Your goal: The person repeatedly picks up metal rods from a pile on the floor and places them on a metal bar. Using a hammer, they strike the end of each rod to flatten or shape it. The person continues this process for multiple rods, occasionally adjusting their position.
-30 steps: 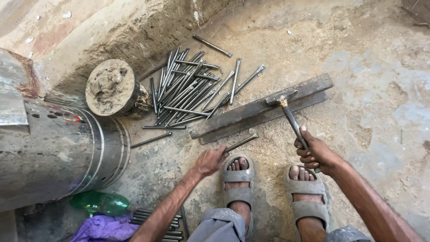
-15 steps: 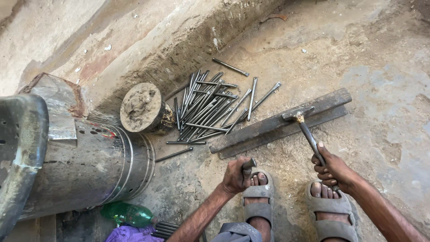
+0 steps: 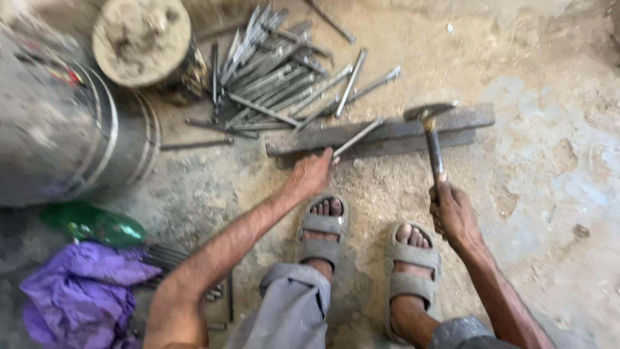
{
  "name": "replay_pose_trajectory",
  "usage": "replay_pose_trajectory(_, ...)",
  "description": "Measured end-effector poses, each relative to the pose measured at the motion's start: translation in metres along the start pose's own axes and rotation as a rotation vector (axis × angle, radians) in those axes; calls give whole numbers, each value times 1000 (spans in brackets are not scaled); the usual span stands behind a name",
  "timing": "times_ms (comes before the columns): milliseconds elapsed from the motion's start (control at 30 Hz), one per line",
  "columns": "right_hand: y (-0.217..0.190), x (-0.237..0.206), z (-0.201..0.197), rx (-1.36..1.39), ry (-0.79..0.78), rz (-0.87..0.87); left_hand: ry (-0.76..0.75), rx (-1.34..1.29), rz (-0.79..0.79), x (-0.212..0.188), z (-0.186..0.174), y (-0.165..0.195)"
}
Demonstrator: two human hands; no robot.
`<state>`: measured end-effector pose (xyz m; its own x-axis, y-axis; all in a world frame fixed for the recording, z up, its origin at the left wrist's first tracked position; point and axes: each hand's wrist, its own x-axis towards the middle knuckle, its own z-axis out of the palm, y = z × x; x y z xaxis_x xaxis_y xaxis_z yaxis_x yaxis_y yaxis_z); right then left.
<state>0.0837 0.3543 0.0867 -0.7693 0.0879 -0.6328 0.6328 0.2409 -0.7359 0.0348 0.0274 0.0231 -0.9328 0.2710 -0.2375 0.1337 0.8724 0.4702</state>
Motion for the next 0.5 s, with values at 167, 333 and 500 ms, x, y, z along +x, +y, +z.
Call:
replay_pose_trajectory(167, 5, -4, -6, -202, 97, -257, 60, 24, 52, -1, 18, -10)
replay_pose_trajectory(333, 13, 9, 21, -367, 162, -398, 35, 3, 39, 1, 8, -7)
replay_pose_trajectory(500, -6, 22, 26, -722, 117, -172, 87, 48, 48, 5, -2, -1)
